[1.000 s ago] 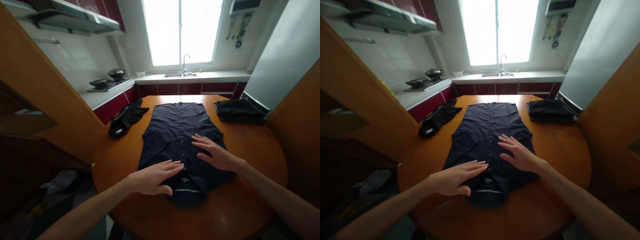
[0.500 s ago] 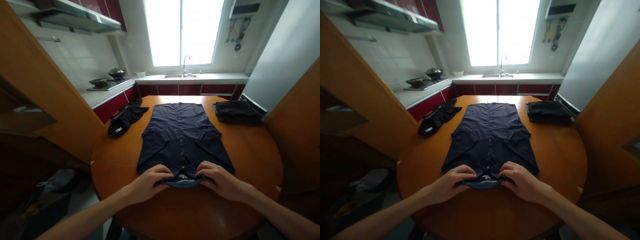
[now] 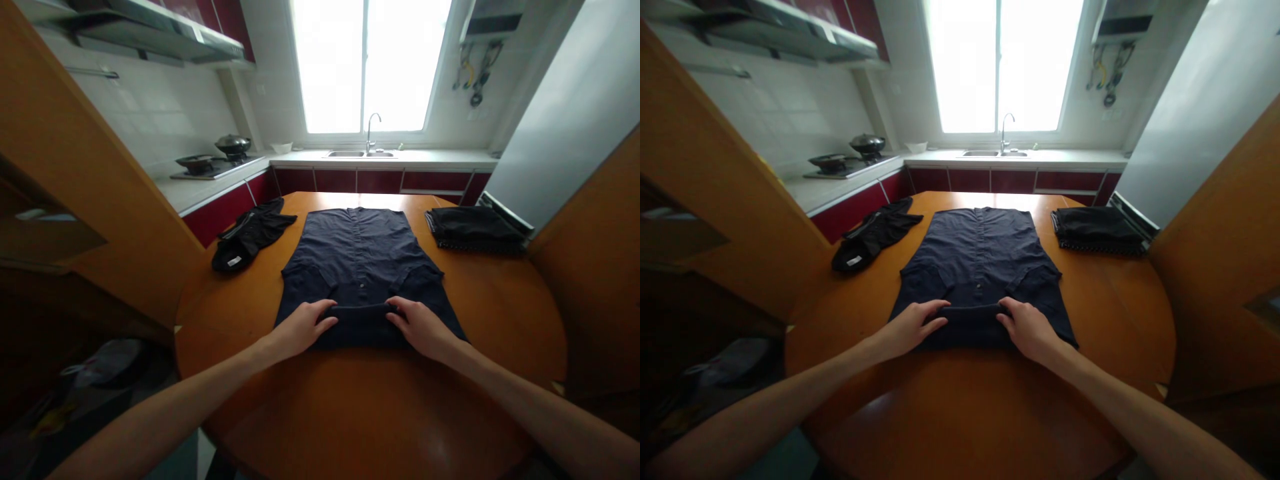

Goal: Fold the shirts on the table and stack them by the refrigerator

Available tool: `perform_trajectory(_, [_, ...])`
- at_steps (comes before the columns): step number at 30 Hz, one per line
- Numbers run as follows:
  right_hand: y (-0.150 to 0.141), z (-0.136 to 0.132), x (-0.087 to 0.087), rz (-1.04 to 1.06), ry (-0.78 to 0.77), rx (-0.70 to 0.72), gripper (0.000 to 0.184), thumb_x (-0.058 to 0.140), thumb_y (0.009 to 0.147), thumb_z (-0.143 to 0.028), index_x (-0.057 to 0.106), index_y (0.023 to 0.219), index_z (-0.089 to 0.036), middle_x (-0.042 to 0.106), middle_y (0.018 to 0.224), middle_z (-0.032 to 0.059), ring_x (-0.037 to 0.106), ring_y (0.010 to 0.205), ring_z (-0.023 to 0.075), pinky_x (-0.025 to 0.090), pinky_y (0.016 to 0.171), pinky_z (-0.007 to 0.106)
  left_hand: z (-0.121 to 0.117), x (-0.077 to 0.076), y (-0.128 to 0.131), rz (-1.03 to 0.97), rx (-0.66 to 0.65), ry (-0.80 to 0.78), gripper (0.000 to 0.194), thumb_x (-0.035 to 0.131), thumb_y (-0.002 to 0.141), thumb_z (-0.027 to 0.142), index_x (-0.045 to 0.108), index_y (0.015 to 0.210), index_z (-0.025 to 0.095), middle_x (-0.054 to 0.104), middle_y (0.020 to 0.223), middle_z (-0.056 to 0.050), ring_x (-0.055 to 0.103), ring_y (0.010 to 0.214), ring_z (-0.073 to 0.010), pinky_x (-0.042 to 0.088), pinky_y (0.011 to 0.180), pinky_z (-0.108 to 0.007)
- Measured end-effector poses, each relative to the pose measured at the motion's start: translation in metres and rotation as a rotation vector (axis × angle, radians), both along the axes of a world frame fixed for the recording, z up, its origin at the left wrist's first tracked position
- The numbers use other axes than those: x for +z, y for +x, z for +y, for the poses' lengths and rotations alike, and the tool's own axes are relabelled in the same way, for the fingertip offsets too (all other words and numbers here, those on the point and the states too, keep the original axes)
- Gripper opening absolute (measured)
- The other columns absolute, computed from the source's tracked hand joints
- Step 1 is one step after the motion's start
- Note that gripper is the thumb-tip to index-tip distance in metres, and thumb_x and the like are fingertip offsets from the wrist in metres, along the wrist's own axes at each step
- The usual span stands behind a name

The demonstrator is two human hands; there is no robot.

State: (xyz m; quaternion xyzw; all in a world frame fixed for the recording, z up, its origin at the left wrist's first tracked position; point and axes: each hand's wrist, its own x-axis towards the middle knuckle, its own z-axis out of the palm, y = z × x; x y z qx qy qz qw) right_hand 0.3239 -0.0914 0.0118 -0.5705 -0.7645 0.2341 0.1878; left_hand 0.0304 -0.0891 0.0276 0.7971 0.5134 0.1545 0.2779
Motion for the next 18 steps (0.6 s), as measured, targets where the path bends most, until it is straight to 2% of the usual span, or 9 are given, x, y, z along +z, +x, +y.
perform_trajectory(2, [-0.001, -0.001, -0.001, -0.134, 0.019, -0.04, 0.029, 0.056, 0.096, -0.034, 0.066, 0.121, -0.023, 0.077, 0.1, 0.0094, 0.073, 0.092, 0.0265, 0.051, 0.077, 0.033, 0.003, -0.002, -0.001, 0.129, 0.001, 0.049, 0.044, 0.057, 0.097, 0.043, 0.062, 0.134, 0.02, 0.073, 0.117, -0.01, 0.07, 0.103, -0.0269, 0.051, 0.089, -0.034])
perform_trajectory(5, [-0.001, -0.005, -0.003, -0.249, 0.067, -0.058, 0.029, 0.056, 0.097, -0.035, 0.064, 0.122, -0.023, 0.077, 0.101, 0.0087, 0.074, 0.091, 0.0279, 0.051, 0.072, 0.033, 0.003, -0.001, -0.001, 0.259, -0.023, 0.127, 0.042, 0.059, 0.096, 0.043, 0.064, 0.132, 0.022, 0.073, 0.115, -0.01, 0.07, 0.102, -0.0279, 0.053, 0.086, -0.035])
perform_trajectory(7, [-0.001, -0.008, -0.004, -0.268, 0.094, -0.054, 0.029, 0.056, 0.098, -0.034, 0.063, 0.123, -0.023, 0.077, 0.101, 0.0075, 0.074, 0.09, 0.027, 0.051, 0.071, 0.032, -0.003, 0.001, 0.002, 0.255, -0.015, 0.237, 0.036, 0.056, 0.098, 0.038, 0.065, 0.128, 0.021, 0.072, 0.112, -0.01, 0.07, 0.099, -0.0251, 0.054, 0.086, -0.034])
perform_trajectory(9, [-0.001, -0.01, -0.005, -0.267, 0.12, -0.054, 0.027, 0.056, 0.098, -0.032, 0.062, 0.123, -0.023, 0.077, 0.099, 0.0061, 0.074, 0.088, 0.0253, 0.051, 0.071, 0.032, -0.011, 0.004, 0.006, 0.215, -0.044, 0.393, 0.033, 0.05, 0.102, 0.031, 0.063, 0.129, 0.02, 0.07, 0.115, -0.01, 0.068, 0.104, -0.0231, 0.053, 0.093, -0.036])
perform_trajectory(12, [-0.002, -0.012, -0.006, -0.27, 0.201, -0.034, 0.022, 0.055, 0.098, -0.027, 0.064, 0.118, -0.021, 0.075, 0.102, 0.0068, 0.072, 0.09, 0.0238, 0.053, 0.074, 0.032, -0.024, 0.006, 0.016, 0.174, -0.267, 0.525, 0.042, 0.046, 0.103, 0.028, 0.05, 0.144, 0.02, 0.058, 0.141, -0.011, 0.053, 0.131, -0.0238, 0.04, 0.112, -0.042])
perform_trajectory(15, [-0.003, -0.015, -0.007, -0.299, 0.361, -0.02, 0.021, 0.052, 0.099, -0.023, 0.067, 0.114, -0.019, 0.072, 0.105, 0.0101, 0.068, 0.095, 0.0252, 0.053, 0.083, 0.037, -0.031, 0.0, 0.022, 0.204, -0.5, 0.459, 0.059, 0.05, 0.102, 0.035, 0.032, 0.156, 0.019, 0.039, 0.158, -0.011, 0.033, 0.148, -0.0252, 0.025, 0.122, -0.045])
perform_trajectory(18, [-0.006, -0.019, -0.007, -0.252, 0.501, -0.017, 0.027, 0.048, 0.1, -0.026, 0.065, 0.12, -0.019, 0.067, 0.12, 0.013, 0.062, 0.107, 0.027, 0.051, 0.093, 0.042, -0.032, -0.007, 0.023, 0.22, -0.593, 0.369, 0.072, 0.051, 0.101, 0.043, 0.019, 0.16, 0.019, 0.027, 0.163, -0.012, 0.023, 0.152, -0.0261, 0.017, 0.124, -0.046])
